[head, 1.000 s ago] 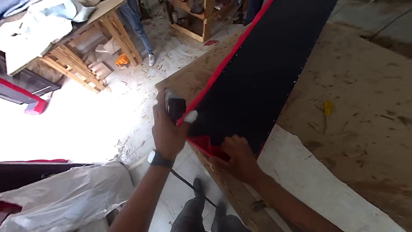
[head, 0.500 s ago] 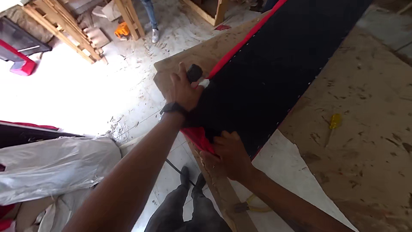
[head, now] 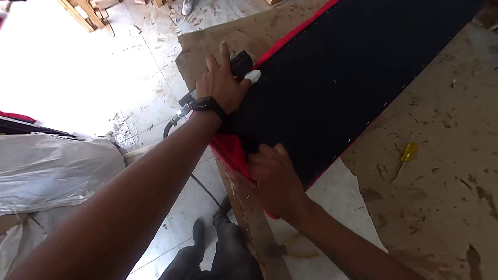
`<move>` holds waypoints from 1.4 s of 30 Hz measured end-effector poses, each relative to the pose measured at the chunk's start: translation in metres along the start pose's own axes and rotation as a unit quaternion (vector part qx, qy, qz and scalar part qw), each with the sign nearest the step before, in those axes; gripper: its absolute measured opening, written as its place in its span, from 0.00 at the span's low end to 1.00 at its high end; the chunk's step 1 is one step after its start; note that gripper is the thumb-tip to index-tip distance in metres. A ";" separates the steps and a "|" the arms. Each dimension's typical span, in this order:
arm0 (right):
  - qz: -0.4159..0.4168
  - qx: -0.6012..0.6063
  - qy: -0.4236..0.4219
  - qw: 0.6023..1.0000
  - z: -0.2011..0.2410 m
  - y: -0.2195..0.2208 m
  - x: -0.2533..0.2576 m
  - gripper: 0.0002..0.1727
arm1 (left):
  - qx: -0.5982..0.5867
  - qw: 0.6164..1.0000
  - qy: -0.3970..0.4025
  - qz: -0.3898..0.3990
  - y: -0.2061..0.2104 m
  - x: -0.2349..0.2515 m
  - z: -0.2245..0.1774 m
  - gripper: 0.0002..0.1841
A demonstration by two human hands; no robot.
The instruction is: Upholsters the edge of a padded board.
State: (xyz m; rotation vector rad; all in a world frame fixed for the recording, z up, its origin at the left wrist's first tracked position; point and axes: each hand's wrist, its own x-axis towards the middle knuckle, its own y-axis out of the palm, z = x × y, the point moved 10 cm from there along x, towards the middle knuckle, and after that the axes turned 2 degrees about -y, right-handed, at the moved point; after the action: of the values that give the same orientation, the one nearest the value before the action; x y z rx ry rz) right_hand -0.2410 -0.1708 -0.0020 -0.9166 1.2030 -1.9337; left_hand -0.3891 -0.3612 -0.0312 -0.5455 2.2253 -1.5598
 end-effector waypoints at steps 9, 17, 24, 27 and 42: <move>-0.053 0.056 0.002 0.997 -0.004 -0.005 -0.010 0.21 | -0.050 0.999 0.008 0.003 -0.005 0.000 0.000 0.57; -0.089 0.107 0.003 0.990 -0.008 -0.008 -0.021 0.23 | -0.062 0.997 0.036 -0.003 -0.009 -0.010 -0.005 0.56; -0.119 0.075 0.028 0.990 -0.014 -0.009 -0.031 0.23 | -0.063 0.997 0.046 -0.012 -0.014 -0.018 -0.010 0.53; -0.108 0.072 0.026 0.991 -0.016 -0.011 -0.028 0.24 | -0.051 0.997 0.059 -0.015 -0.012 -0.016 -0.013 0.50; 0.098 0.124 -0.111 0.981 -0.006 -0.009 0.031 0.18 | -0.097 0.988 0.109 0.044 0.008 0.003 0.002 0.31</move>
State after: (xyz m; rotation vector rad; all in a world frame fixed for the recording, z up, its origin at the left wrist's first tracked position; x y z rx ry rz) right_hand -0.2634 -0.1906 0.0108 -0.8247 0.8659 -1.7255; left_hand -0.3911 -0.3616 -0.0392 -0.3366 2.5461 -1.4271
